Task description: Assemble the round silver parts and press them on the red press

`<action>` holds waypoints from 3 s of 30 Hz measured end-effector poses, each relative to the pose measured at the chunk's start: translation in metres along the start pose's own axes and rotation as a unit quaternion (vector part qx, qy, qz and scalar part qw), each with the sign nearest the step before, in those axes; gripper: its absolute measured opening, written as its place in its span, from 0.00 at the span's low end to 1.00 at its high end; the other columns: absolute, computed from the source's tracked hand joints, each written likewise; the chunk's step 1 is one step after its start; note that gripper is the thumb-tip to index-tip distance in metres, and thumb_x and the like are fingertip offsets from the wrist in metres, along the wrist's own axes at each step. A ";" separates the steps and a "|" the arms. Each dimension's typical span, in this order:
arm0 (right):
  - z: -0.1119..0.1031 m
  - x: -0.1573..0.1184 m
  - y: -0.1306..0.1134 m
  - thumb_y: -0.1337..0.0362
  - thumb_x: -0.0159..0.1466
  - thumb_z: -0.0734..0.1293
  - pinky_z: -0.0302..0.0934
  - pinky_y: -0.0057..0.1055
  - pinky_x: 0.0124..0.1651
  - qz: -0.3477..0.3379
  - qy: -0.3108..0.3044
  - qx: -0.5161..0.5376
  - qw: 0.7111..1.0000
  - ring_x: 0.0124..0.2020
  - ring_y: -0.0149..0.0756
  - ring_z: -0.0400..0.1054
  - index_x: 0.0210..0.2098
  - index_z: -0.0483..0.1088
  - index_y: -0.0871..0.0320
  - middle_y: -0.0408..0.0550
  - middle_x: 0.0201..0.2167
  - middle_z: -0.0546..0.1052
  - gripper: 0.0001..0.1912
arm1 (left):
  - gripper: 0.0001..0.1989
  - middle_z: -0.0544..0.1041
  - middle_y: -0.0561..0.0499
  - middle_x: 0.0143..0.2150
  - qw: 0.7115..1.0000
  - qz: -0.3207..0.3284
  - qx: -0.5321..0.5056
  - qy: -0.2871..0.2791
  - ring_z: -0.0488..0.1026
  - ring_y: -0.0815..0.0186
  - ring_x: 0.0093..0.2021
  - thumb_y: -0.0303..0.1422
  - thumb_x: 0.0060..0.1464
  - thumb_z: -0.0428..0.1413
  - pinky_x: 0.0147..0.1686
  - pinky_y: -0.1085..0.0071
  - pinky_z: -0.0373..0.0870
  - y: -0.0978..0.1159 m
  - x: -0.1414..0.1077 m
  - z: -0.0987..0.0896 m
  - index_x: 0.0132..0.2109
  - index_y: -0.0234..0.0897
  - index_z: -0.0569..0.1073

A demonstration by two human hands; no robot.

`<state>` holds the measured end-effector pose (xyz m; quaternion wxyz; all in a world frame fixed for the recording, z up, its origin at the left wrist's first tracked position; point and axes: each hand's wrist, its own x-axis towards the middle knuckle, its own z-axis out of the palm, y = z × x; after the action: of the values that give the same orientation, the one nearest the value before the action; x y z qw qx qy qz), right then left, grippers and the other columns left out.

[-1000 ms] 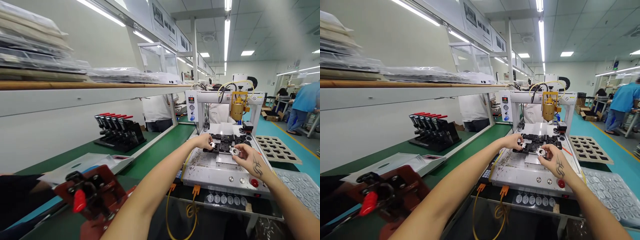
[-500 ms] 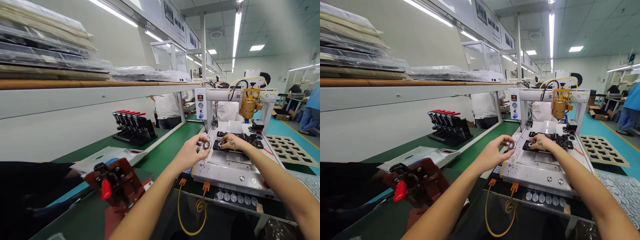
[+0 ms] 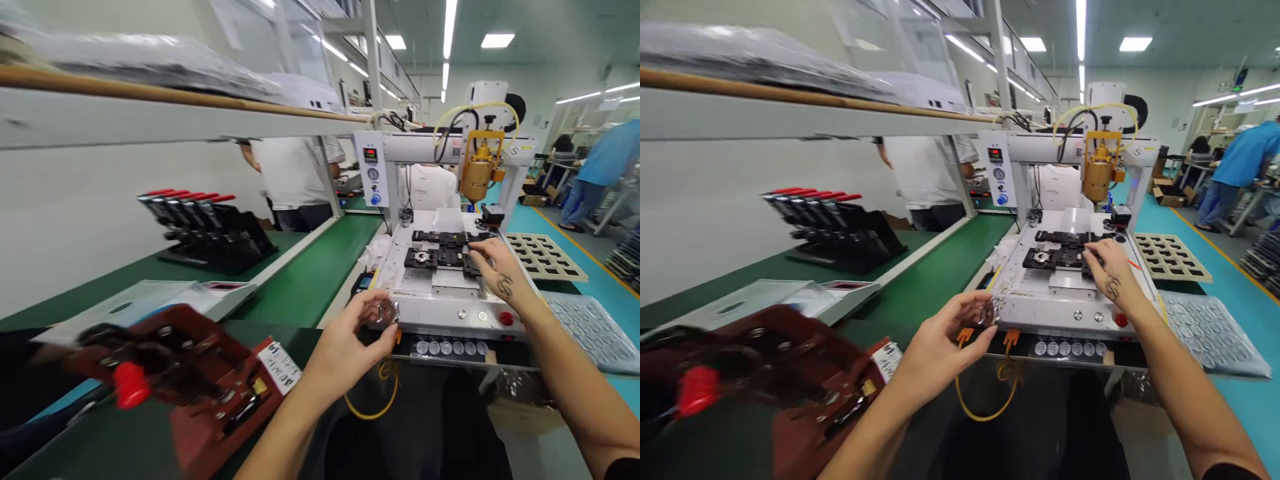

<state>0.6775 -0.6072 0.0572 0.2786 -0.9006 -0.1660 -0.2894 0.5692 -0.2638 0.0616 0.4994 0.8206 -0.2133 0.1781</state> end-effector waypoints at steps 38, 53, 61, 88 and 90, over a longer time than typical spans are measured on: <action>0.052 -0.225 0.030 0.62 0.76 0.66 0.66 0.45 0.51 0.003 -0.111 -0.018 0.994 0.48 0.51 0.72 0.57 0.79 0.55 0.56 0.47 0.81 0.13 | 0.18 0.71 0.35 0.73 0.950 0.036 -0.005 -0.310 0.60 0.47 0.77 0.24 0.53 0.66 0.77 0.43 0.56 -0.083 -0.060 0.194 0.50 0.38 0.73; 0.024 -0.266 0.015 0.63 0.76 0.66 0.72 0.39 0.49 0.106 -0.024 0.133 0.985 0.45 0.44 0.78 0.44 0.75 0.53 0.52 0.43 0.83 0.05 | 0.16 0.72 0.36 0.72 0.962 -0.003 -0.015 -0.274 0.61 0.44 0.76 0.24 0.55 0.65 0.74 0.43 0.59 -0.082 -0.053 0.208 0.49 0.39 0.74; -0.008 -0.237 -0.019 0.46 0.73 0.69 0.68 0.30 0.34 0.342 -0.026 0.269 0.900 0.31 0.35 0.72 0.51 0.77 0.56 0.46 0.33 0.77 0.20 | 0.17 0.82 0.39 0.57 0.972 -0.047 -0.054 -0.222 0.78 0.46 0.60 0.27 0.55 0.64 0.64 0.43 0.72 -0.051 -0.059 0.199 0.52 0.38 0.75; 0.014 -0.189 -0.092 0.47 0.71 0.72 0.47 0.29 0.28 0.357 -0.237 0.519 0.740 0.23 0.28 0.54 0.34 0.68 0.56 0.37 0.21 0.65 0.21 | 0.24 0.87 0.41 0.52 0.775 -0.375 -0.508 -0.020 0.84 0.50 0.55 0.43 0.61 0.70 0.60 0.54 0.81 0.008 -0.104 0.092 0.59 0.36 0.82; 0.010 -0.183 -0.098 0.46 0.71 0.71 0.53 0.29 0.31 0.327 -0.237 0.476 0.781 0.27 0.30 0.58 0.34 0.69 0.55 0.40 0.26 0.67 0.20 | 0.25 0.87 0.41 0.52 0.782 -0.373 -0.498 -0.024 0.84 0.50 0.55 0.44 0.61 0.69 0.60 0.53 0.81 0.009 -0.106 0.091 0.60 0.36 0.81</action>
<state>0.4946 -0.5492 -0.0217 0.7020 -0.6934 -0.0392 0.1576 0.4820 -0.3307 -0.0248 0.8611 0.4767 0.0383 -0.1726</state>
